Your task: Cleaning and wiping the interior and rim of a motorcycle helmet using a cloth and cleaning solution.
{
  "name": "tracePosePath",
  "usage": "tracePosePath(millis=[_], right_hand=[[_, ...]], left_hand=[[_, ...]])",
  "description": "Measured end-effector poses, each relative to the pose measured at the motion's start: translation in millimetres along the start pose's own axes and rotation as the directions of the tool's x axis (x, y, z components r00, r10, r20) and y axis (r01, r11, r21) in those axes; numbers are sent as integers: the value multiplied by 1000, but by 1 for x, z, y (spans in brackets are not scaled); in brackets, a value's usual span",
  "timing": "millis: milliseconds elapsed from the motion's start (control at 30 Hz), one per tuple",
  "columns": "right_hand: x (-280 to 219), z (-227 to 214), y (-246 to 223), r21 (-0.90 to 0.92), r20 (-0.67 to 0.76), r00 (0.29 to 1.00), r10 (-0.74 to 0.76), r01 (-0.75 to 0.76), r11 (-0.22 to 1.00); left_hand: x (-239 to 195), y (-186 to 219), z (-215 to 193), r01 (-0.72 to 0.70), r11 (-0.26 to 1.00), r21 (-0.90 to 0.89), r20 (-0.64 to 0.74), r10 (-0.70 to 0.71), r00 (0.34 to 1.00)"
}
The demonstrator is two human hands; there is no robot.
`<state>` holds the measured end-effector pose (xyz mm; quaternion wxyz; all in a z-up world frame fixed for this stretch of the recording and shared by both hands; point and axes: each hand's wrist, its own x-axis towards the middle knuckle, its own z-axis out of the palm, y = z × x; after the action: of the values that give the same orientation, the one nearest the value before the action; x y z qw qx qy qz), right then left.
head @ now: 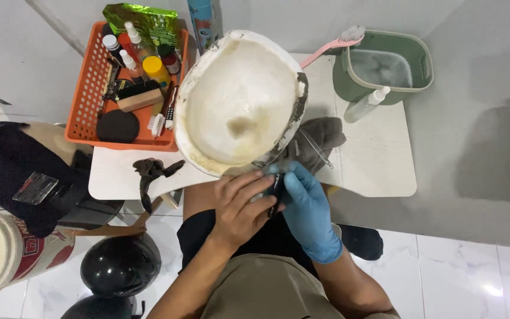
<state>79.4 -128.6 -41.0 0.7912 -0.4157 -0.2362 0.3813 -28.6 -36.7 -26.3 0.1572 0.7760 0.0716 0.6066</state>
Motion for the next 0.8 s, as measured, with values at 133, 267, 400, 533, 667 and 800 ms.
tracePosePath(millis=[133, 267, 400, 533, 667, 800], right_hand=[[5, -1, -20, -15, -198, 980, -11, 8, 1000], [17, -19, -43, -502, -214, 977, -6, -105, 859], [30, -74, -12, -764, -269, 958, 97, -274, 584], [38, -64, -11, -735, -285, 949, 134, -306, 605], [44, -64, -7, -726, -290, 954, 76, -271, 633], [45, -59, -7, -724, -303, 953, 17, -241, 646]], left_hand=[[-8, -7, -2, 30, 999, 33, 132, -34, 991], [1, -13, -15, 182, 971, 157, 291, -221, 931], [20, -16, -31, 247, 914, 321, 380, -363, 851], [13, -23, -31, 222, 917, 331, 399, -350, 848], [14, -24, -31, 270, 920, 284, 369, -365, 855], [2, -30, -28, 241, 921, 306, 374, -349, 859]])
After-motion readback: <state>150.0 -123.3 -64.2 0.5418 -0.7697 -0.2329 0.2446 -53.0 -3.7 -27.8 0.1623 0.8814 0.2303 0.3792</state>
